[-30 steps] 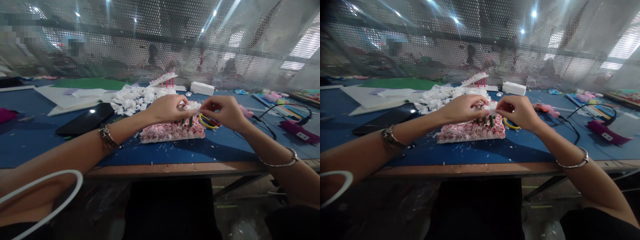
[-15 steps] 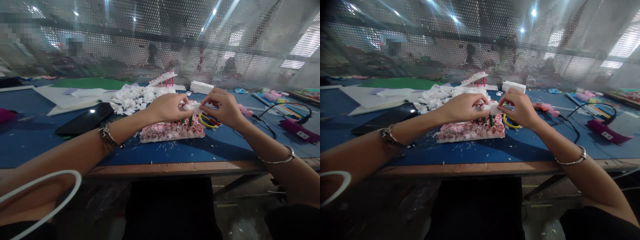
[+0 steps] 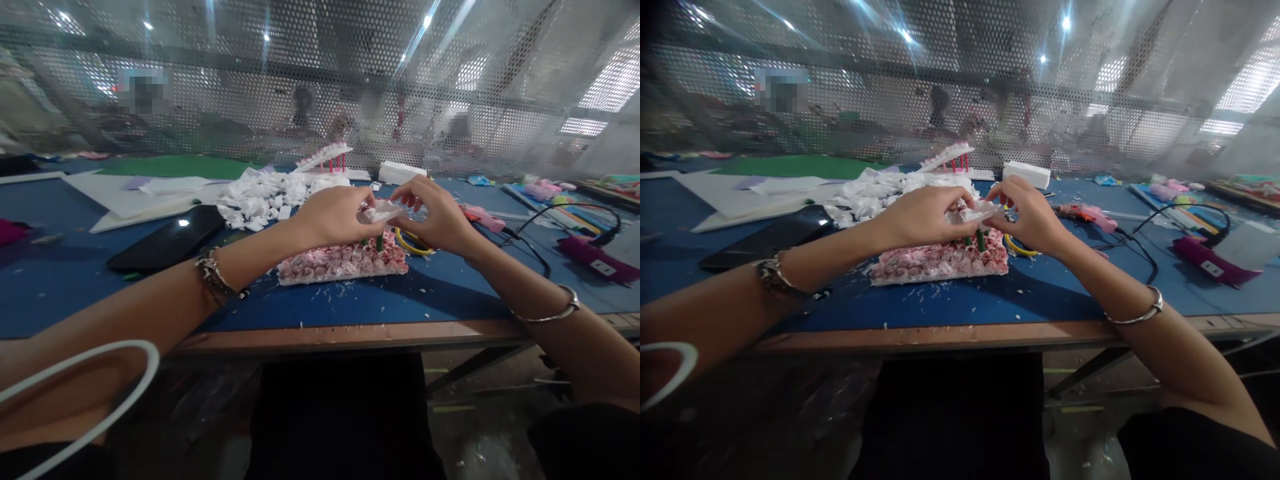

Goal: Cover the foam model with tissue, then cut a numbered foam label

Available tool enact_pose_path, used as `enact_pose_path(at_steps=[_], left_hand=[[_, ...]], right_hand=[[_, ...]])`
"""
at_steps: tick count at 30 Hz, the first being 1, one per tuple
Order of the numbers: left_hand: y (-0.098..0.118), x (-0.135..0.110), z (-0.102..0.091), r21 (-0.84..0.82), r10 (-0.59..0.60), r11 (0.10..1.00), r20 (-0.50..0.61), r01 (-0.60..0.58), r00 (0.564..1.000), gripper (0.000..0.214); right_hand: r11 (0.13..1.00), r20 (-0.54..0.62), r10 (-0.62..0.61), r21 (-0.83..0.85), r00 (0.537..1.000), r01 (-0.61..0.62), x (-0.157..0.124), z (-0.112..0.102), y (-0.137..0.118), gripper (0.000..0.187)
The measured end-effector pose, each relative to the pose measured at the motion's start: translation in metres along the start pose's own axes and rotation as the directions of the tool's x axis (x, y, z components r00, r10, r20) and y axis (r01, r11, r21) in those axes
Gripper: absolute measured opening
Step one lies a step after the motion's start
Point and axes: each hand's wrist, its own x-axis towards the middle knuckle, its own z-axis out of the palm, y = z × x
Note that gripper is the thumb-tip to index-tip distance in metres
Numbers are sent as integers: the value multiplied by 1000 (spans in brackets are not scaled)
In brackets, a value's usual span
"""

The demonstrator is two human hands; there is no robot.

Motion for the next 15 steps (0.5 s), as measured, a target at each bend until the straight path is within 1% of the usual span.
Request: enact_pose_path(at_steps=[3, 6, 10, 13, 15], left_hand=[[-1, 0, -1, 5, -2, 1000, 10, 2, 1000, 54], [-2, 0, 0, 3, -1, 1000, 11, 1, 1000, 55], [-5, 1, 0, -33, 6, 999, 16, -5, 1000, 53], [-8, 0, -2, -73, 27, 997, 39, -24, 999, 53], [-11, -1, -4, -116, 46, 992, 55, -39, 997, 55]], right_hand=[[1000, -18, 28, -3, 999, -28, -1, -1, 7, 22], [999, 3, 52, -7, 999, -52, -2, -5, 13, 19], [999, 16, 50, -21, 999, -50, -4, -12, 18, 12], [999, -62, 33, -5, 997, -34, -6, -15, 15, 11], [1000, -106, -31, -4, 994, 30, -7, -15, 10, 12]])
